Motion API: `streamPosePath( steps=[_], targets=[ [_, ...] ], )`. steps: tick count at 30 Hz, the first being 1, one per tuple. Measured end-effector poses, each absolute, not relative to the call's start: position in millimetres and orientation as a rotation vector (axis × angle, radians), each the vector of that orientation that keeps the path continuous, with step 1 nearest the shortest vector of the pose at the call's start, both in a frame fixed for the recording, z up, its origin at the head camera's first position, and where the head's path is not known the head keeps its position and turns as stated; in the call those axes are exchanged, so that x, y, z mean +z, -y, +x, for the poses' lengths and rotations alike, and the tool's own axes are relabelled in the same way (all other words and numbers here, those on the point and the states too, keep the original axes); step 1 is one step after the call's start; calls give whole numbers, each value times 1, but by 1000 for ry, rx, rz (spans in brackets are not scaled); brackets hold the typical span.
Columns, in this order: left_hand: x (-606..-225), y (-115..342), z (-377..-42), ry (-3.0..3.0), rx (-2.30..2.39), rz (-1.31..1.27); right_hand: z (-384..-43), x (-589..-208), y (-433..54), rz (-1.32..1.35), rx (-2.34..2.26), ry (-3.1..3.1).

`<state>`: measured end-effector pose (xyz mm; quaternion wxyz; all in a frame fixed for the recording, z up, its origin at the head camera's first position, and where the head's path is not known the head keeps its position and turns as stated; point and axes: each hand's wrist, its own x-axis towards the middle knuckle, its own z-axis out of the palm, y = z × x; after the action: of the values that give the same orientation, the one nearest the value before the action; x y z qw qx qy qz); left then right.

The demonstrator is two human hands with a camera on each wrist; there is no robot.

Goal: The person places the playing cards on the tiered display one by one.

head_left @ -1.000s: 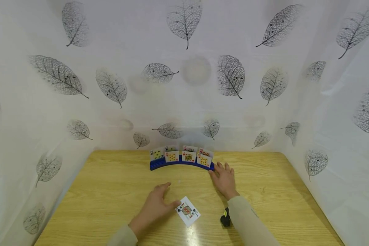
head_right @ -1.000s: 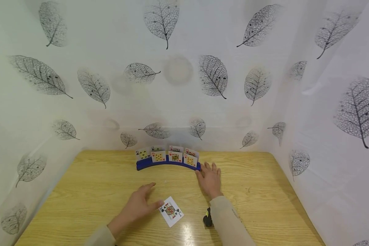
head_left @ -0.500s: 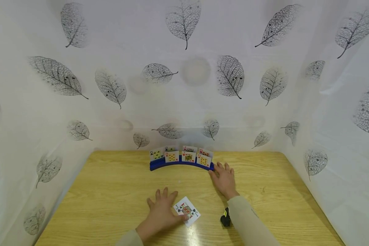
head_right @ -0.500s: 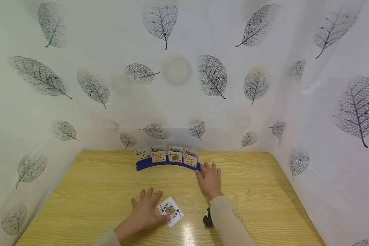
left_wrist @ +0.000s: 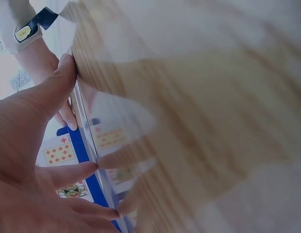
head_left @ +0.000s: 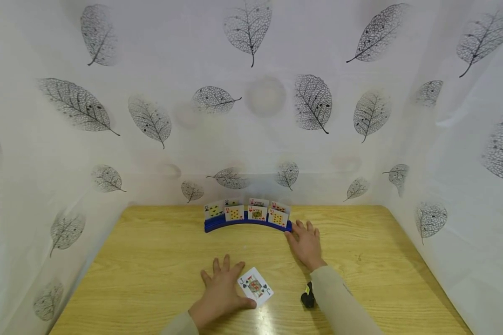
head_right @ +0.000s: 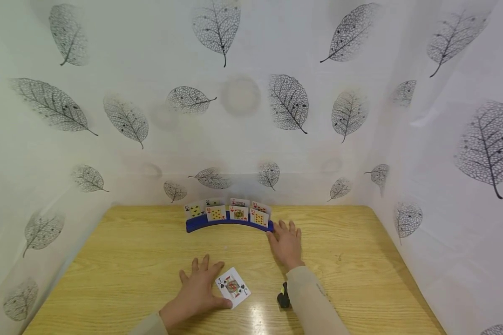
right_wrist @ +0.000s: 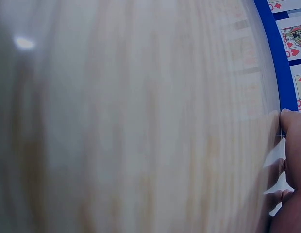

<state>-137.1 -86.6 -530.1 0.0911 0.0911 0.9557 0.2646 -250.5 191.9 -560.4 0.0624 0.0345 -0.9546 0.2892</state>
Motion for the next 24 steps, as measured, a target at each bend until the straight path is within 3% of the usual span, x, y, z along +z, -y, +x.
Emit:
streamPosePath(
  steps=[24],
  targets=[
    [-523, 104, -138, -2815, 871, 376, -251, -559, -192, 116, 866, 2878]
  ],
)
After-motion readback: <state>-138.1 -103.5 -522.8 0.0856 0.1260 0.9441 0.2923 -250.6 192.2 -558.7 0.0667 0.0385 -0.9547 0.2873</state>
